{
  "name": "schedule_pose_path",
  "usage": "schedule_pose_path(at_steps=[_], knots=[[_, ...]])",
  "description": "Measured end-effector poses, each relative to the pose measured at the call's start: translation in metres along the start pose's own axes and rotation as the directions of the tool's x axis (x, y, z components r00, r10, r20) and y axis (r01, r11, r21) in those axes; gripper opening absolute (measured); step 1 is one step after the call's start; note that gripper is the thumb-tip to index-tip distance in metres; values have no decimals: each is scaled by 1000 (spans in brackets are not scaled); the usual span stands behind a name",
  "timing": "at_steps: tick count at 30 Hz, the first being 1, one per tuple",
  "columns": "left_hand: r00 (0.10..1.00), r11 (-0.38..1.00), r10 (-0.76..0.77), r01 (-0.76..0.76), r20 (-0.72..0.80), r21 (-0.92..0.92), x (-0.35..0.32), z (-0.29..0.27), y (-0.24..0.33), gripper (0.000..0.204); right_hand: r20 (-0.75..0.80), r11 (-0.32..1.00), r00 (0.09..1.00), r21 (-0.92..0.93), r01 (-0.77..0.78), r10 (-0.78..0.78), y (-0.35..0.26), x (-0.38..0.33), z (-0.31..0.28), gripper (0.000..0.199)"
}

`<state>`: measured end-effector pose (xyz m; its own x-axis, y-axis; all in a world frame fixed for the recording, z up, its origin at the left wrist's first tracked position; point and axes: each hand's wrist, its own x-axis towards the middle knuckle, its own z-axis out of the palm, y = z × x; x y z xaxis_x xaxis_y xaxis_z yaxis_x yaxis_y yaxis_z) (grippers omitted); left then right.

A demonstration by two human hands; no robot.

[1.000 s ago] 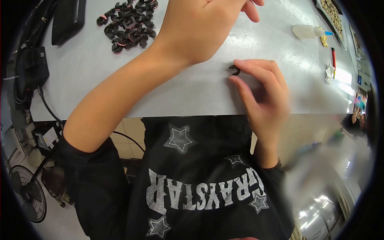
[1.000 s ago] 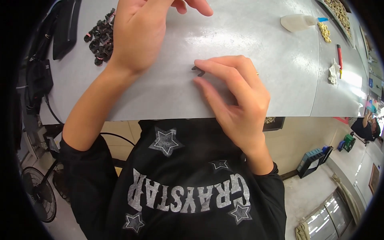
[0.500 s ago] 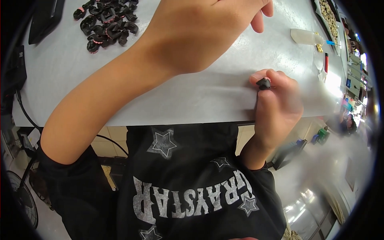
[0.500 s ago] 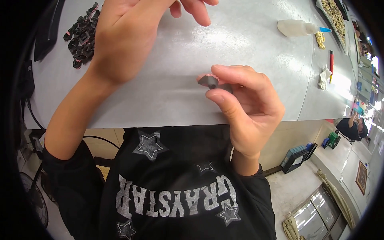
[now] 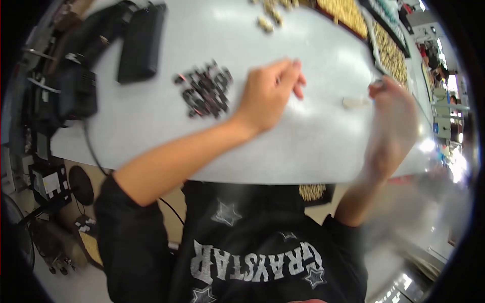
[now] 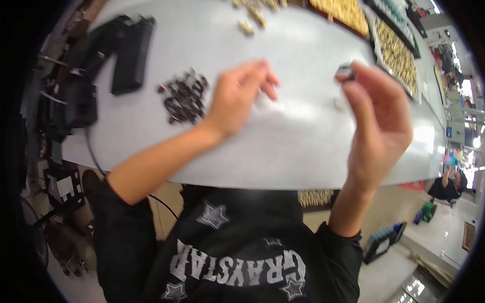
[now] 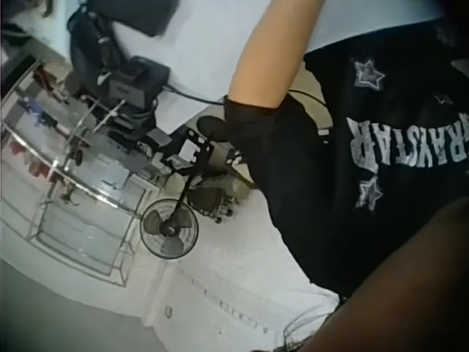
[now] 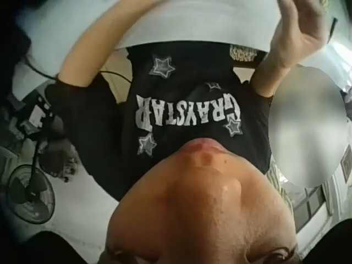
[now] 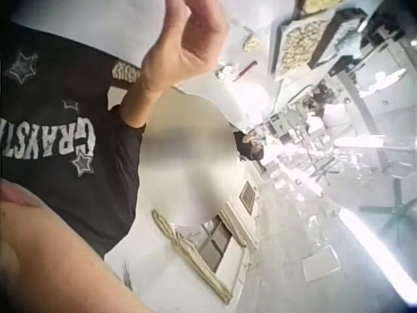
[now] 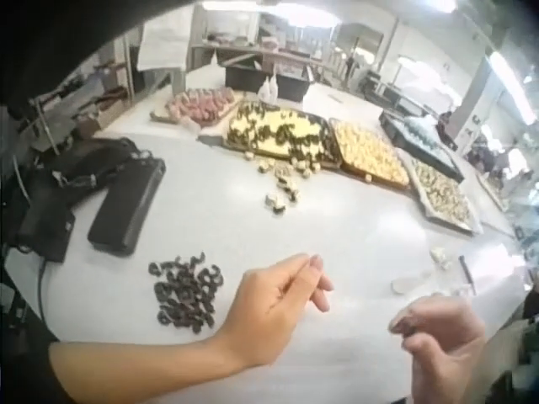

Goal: The person applies glue to miniature figurine pieces with a dispenser bottle and attaches them onto figurine heads by hand. The person also wipes their fingers with a cloth and rolls protective finger cots onto their fingers.

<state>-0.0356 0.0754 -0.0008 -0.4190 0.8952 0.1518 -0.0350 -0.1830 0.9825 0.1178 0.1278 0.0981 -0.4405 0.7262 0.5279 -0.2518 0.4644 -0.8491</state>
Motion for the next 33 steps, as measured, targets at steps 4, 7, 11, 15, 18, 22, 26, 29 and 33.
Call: schedule_pose_path(at_steps=[4,7,11,15,18,22,26,29,33], knots=[[998,997,-58,59,18,-40,-13,4,5,36,142,857,928,-357,373,-345,6,111,50,14],[999,1000,-18,18,33,-8,-13,7,21,37,280,744,891,-491,453,-358,50,191,101,16],[998,1000,-14,12,55,26,-12,3,15,35,478,602,818,-565,565,-319,149,255,173,16],[999,979,13,-20,33,204,-9,0,7,29,620,496,753,-594,634,-220,201,275,216,16],[999,988,5,-11,34,154,-10,2,-2,27,709,438,687,-574,692,-157,220,276,236,17],[997,994,18,-26,68,105,-13,2,3,26,793,335,593,-525,782,-141,246,290,233,19],[996,992,20,-31,88,125,-10,-2,10,23,805,319,569,-502,804,-167,247,283,226,19],[994,988,11,-28,109,154,-10,-6,17,21,754,282,632,-576,767,-179,225,274,222,19],[990,983,26,-51,138,179,-11,-2,18,20,696,266,706,-662,701,-127,200,269,211,18]])
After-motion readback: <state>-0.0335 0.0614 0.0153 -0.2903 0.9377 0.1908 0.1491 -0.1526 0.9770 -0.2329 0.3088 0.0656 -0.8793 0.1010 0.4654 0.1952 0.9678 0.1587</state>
